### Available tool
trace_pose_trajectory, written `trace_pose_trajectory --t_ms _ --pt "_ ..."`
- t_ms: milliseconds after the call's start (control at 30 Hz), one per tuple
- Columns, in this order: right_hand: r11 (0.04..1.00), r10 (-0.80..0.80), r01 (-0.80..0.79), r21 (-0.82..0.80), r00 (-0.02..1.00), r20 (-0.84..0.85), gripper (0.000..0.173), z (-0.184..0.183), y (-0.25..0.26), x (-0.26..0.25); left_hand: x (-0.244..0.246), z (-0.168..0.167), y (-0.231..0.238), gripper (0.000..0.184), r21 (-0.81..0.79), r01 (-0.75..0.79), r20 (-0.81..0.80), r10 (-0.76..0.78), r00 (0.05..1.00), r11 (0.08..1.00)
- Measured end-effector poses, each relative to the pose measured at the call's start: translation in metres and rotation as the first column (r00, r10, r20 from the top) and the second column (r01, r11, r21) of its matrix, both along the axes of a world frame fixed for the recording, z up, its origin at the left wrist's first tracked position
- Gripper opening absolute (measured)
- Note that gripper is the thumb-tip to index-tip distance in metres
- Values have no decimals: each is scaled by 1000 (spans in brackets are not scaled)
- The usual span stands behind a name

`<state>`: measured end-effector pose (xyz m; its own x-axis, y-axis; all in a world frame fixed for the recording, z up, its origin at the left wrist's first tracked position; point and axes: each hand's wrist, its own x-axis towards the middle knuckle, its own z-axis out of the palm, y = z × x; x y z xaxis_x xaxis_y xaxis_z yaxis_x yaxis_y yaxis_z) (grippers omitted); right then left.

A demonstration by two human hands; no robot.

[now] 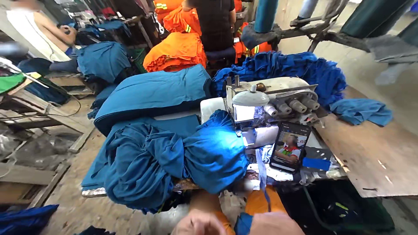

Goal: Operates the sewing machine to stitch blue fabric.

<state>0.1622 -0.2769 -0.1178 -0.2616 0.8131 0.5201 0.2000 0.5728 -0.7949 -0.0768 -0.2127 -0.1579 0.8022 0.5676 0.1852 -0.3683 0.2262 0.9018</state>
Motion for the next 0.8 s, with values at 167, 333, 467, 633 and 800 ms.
trace_pose_trajectory --t_ms 167,333,467,633,800 --pt "933 -162 188 -306 981 108 26 -47 5 6 39 -3 0 21 62 -216 -282 225 933 974" --pt "886 -286 293 -359 956 74 17 -58 0 20 56 -4 6 17 96 -249 -369 267 890 964" --pt "855 -214 94 -511 960 -181 31 -50 -3 31 53 0 15 20 55 -291 -374 290 881 955" --pt "870 -284 207 -448 952 -111 19 -54 4 20 53 5 13 22 122 -251 -400 279 873 960" --pt "881 -249 131 -455 946 -209 32 -44 11 27 45 15 24 19 49 -302 -361 299 884 952"
